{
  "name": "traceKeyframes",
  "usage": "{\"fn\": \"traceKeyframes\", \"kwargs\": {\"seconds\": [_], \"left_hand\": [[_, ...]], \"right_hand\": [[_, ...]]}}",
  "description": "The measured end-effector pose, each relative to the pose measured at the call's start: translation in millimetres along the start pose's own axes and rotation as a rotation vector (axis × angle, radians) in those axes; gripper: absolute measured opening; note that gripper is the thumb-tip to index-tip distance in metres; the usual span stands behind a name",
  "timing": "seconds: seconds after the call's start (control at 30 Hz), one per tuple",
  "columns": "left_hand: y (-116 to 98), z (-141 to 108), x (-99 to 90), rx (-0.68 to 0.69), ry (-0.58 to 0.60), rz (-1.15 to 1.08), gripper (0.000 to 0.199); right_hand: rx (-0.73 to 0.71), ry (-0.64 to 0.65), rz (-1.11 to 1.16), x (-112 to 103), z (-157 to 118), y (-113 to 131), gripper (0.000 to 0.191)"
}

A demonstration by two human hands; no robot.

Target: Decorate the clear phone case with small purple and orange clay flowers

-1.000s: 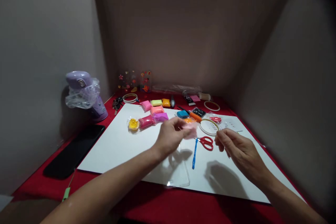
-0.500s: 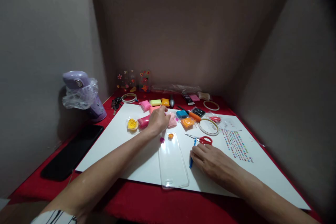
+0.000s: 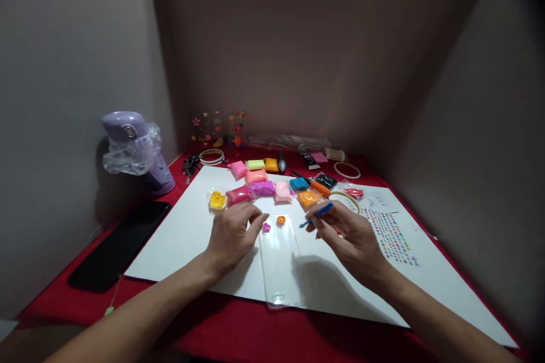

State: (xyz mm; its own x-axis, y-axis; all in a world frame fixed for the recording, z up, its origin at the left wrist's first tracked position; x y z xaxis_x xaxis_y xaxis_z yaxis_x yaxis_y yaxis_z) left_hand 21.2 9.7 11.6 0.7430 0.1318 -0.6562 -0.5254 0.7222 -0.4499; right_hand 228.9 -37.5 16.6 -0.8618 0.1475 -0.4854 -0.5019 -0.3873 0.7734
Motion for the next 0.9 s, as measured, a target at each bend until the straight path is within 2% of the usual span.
{"fn": "traceKeyframes", "kwargs": {"seconds": [0.07, 0.13, 0.23, 0.33, 0.47, 0.57, 0.9], "left_hand": [[-0.3, -7.8, 2.2, -0.033, 0.059, -0.068, 0.023], [-3.0, -10.9, 5.6, -0.032, 0.161, -0.136, 0.023], [-10.7, -13.7, 10.6, 0.098, 0.300, -0.151, 0.020], [-15.8, -20.0, 17.3, 0.252, 0.348, -0.071, 0.017], [-17.4, -30.7, 31.2, 0.355, 0.404, 0.075, 0.018], [-17.4, -35.4, 38.2, 0.374, 0.433, 0.099, 0.015], [-17.1, -38.3, 41.5, 0.377, 0.485, 0.108, 0.013]], "right_hand": [[0.114, -0.002, 0.134, 14.0, 12.5, 4.0, 0.009], [0.159, -0.017, 0.228, 28.0, 22.8, 5.1, 0.016], [0.206, -0.061, 0.317, 45.4, 27.1, -1.7, 0.024], [0.250, -0.066, 0.423, 58.1, 19.1, -12.4, 0.020], [0.206, -0.052, 0.443, 65.2, 8.3, -20.2, 0.014], [0.160, -0.041, 0.395, 66.4, 6.8, -23.9, 0.010], [0.055, -0.024, 0.290, 66.1, 7.8, -25.9, 0.008]]}}
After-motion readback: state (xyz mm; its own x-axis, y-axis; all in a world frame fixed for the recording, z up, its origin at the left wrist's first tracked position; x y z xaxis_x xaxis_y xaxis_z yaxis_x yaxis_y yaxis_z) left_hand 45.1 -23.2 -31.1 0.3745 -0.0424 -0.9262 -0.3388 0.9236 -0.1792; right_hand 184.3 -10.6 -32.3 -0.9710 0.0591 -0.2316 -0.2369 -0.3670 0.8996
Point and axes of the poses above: each hand's wrist, its own z-axis towards the middle knuckle, its own x-axis out of the palm, y = z × x, the point moved 4 cm from there along z, towards the middle knuckle, and after that the axes turned 6 degrees about x, right-handed, at the moved point
